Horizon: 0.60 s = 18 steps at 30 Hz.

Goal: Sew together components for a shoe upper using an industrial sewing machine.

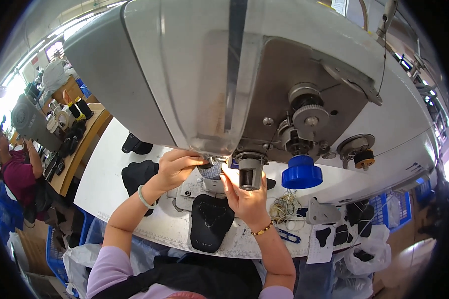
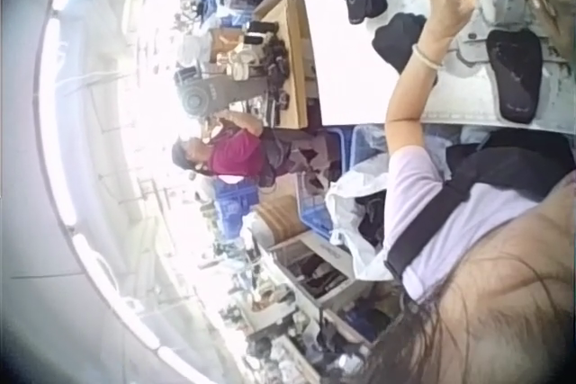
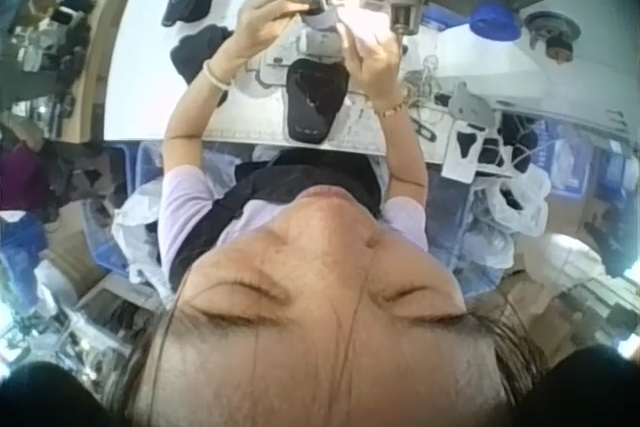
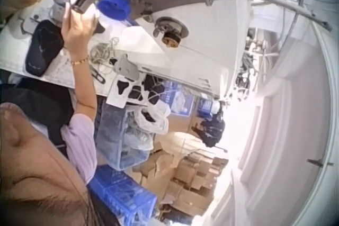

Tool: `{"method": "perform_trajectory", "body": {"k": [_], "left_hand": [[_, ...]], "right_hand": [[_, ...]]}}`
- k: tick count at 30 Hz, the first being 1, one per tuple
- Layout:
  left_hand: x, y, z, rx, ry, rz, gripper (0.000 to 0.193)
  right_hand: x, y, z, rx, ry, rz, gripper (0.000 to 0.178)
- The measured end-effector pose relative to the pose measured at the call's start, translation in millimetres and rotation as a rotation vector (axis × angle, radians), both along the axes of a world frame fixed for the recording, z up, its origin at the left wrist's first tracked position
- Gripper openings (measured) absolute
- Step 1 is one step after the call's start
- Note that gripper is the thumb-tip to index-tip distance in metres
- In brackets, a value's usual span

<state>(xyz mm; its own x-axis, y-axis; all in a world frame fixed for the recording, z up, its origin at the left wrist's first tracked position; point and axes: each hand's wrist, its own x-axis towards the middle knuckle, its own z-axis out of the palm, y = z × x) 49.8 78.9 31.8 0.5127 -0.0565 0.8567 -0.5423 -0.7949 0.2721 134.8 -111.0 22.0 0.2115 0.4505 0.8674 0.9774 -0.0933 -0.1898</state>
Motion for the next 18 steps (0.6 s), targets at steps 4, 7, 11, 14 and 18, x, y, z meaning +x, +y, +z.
{"method": "perform_trajectory", "body": {"k": [4,7,11,14,18], "left_hand": [[-2.4,0.9,4.9,0.066,0.015,0.018,0.026],[-5.2,-1.8,11.3,0.11,0.04,0.03,0.026],[-7.9,-2.1,20.6,0.187,0.03,0.045,0.025],[-10.9,-0.2,21.5,0.193,0.07,0.044,0.023],[-17.5,-3.6,28.3,0.199,0.145,0.03,0.033]], "right_hand": [[1.3,-1.3,-1.0,-0.015,-0.009,-0.004,0.024],[3.8,-2.2,-8.8,0.059,-0.052,-0.027,0.026],[-5.9,-0.1,-10.3,0.086,-0.167,0.001,0.027],[-12.9,1.1,-7.8,0.022,-0.189,-0.021,0.029],[-15.9,2.5,-5.9,-0.012,-0.159,-0.057,0.029]]}}
